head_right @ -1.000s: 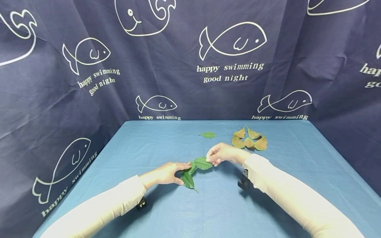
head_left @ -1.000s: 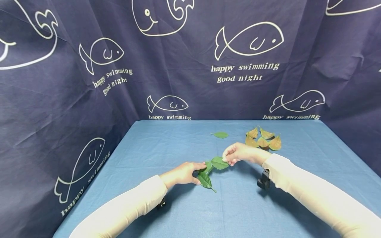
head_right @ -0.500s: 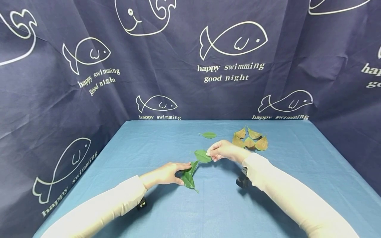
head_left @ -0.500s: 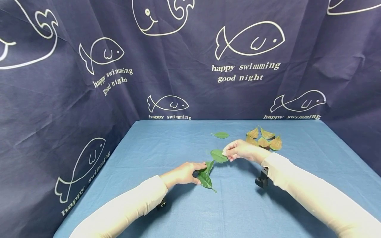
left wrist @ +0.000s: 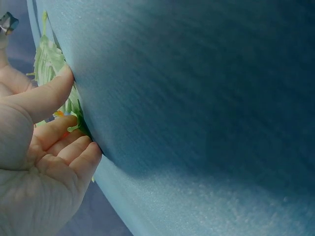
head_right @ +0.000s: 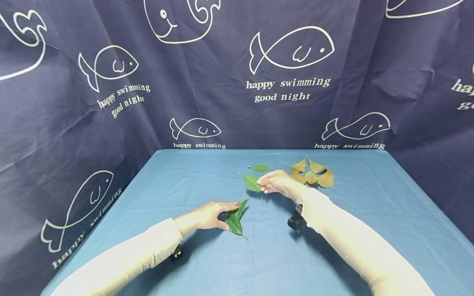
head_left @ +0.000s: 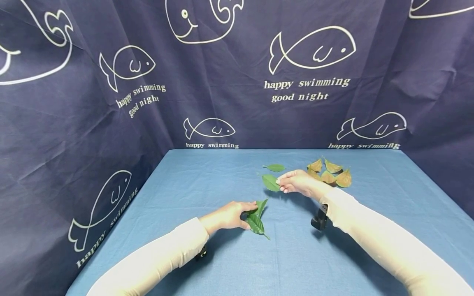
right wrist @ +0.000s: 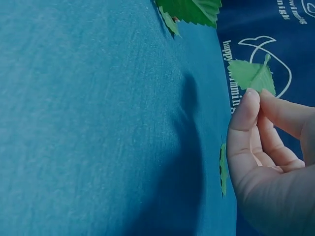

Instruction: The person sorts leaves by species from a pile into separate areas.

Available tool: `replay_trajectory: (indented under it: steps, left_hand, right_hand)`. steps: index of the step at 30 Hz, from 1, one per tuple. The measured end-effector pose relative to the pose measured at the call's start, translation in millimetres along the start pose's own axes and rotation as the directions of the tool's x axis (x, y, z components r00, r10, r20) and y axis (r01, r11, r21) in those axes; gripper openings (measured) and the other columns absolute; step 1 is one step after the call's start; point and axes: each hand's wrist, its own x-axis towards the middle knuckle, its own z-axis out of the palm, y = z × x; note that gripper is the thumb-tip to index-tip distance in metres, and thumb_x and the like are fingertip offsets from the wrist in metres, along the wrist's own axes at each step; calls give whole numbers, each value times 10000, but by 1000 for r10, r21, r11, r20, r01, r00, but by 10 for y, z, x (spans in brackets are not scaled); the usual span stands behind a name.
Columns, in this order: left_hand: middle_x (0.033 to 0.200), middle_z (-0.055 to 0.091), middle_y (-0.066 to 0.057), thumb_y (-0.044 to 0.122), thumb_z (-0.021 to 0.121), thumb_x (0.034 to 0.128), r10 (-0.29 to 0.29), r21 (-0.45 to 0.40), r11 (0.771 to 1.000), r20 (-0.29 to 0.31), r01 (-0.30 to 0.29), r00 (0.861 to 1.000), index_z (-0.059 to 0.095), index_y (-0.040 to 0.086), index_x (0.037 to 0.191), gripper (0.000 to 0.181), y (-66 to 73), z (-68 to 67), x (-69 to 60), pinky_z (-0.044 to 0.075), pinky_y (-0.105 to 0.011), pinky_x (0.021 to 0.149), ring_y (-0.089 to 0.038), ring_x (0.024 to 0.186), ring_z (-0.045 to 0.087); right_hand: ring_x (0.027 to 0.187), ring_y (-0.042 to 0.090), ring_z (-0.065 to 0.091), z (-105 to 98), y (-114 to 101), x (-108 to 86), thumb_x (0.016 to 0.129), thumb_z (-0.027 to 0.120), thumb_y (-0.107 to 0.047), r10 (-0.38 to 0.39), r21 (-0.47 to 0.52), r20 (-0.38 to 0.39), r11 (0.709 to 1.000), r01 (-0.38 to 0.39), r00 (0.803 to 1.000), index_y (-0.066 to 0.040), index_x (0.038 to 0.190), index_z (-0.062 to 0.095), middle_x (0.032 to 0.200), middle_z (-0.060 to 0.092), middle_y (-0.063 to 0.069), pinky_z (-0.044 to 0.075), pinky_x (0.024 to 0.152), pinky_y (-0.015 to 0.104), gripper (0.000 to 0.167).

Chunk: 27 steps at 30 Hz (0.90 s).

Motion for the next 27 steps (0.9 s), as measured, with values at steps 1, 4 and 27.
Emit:
replay_trajectory:
  steps: [1, 4, 27]
  left_hand:
    - [1554, 358, 48, 210, 749, 843, -1, 0, 1000, 1, 1, 1000, 442, 171, 1470, 699, 2, -3, -2, 281, -435, 1183, -217, 1439, 327]
    - [1554, 358, 47, 214, 749, 842, -1, 7, 1000, 0, 1, 1000, 442, 171, 1470, 700, 7, -7, -4, 274, -437, 1185, -216, 1439, 328]
    - [1546, 376, 36, 207, 761, 831, 12, 15, 1000, -20, -11, 1000, 457, 162, 1460, 700, -4, 14, -3, 293, -393, 1179, -218, 1434, 339]
  right_hand:
    - [708, 52, 639, 0, -3, 4, 954, 575, -51, -6, 0, -4, 1000, 6, 1000, 121, 1183, 567, 777, 688, -38, 550, 691, 190, 287]
    - [706, 53, 650, -6, -5, 18, 952, 578, -53, -2, 1, -31, 1000, 2, 1000, 135, 1200, 553, 776, 691, -35, 552, 691, 187, 313]
    - [703, 89, 704, -106, 81, 163, 929, 530, 80, 92, 133, -235, 989, -62, 968, 204, 1367, 382, 1021, 695, 226, 589, 775, 237, 478]
